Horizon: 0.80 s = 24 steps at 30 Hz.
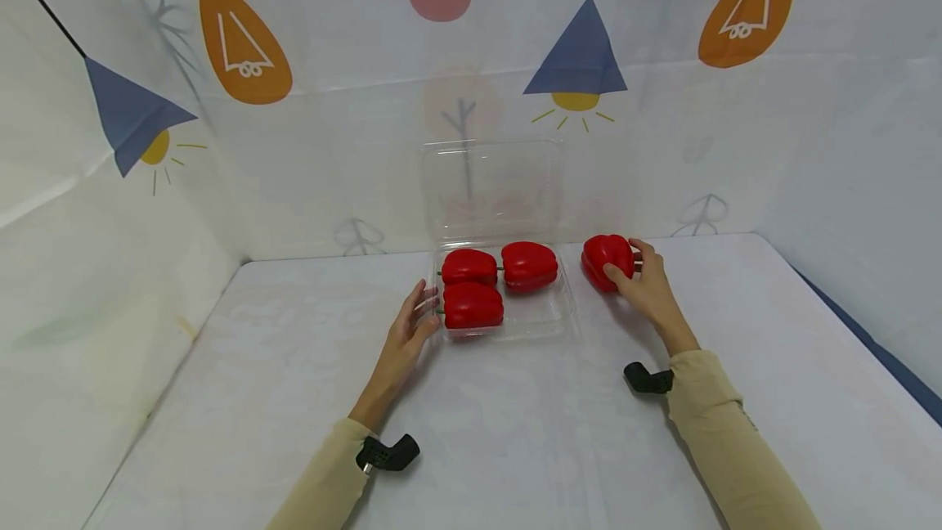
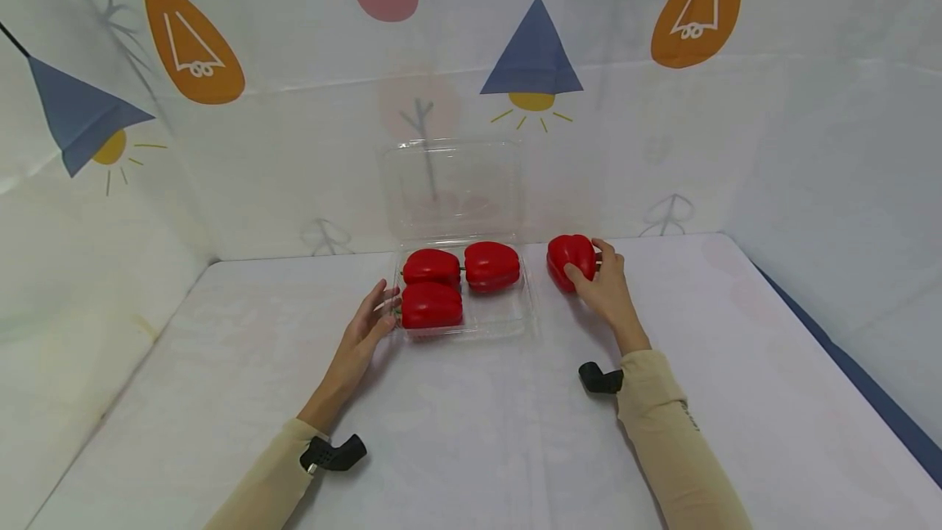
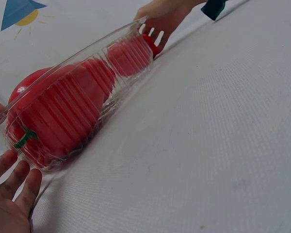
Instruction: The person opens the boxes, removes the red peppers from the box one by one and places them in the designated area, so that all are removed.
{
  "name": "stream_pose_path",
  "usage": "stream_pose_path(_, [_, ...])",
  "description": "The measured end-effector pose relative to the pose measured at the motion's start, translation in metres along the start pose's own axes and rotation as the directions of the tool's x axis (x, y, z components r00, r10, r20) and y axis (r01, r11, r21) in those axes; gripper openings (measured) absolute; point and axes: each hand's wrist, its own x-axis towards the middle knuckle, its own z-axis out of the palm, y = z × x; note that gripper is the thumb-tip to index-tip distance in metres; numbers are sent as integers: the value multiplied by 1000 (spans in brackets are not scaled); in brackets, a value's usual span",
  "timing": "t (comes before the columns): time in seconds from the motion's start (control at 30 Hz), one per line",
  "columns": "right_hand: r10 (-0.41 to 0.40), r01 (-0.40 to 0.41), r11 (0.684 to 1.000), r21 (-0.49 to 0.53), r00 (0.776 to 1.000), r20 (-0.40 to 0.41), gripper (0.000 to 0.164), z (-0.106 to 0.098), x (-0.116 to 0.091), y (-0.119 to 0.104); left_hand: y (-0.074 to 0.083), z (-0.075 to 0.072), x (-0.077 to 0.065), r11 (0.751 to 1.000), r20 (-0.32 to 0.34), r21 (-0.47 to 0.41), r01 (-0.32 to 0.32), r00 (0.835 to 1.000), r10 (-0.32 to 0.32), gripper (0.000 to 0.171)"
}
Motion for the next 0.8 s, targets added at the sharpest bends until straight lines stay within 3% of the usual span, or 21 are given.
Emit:
stream_pose_path(0.23, [-6,6,1000,-2,1000,-26,72,-2,0,-1,0,0,0,1000,3,-8,-5,1000,5,66])
stream_pose_path(0.4, [-36,35,999,-4,994,-101,68,-4,0,-5,-1,-1,0,999,9,-30,-19,1000,20,64])
stream_pose_path(0.63, [-167,168,986,-12,959,-230,58,-4,0,-11,-2,-2,1,999,10,-44,-27,1000,27,64])
stream_pose_path(0.8, [-247,246,969,-36,937,-249,56,-4,-2,-17,-2,-2,0,998,9,-61,-31,999,32,64])
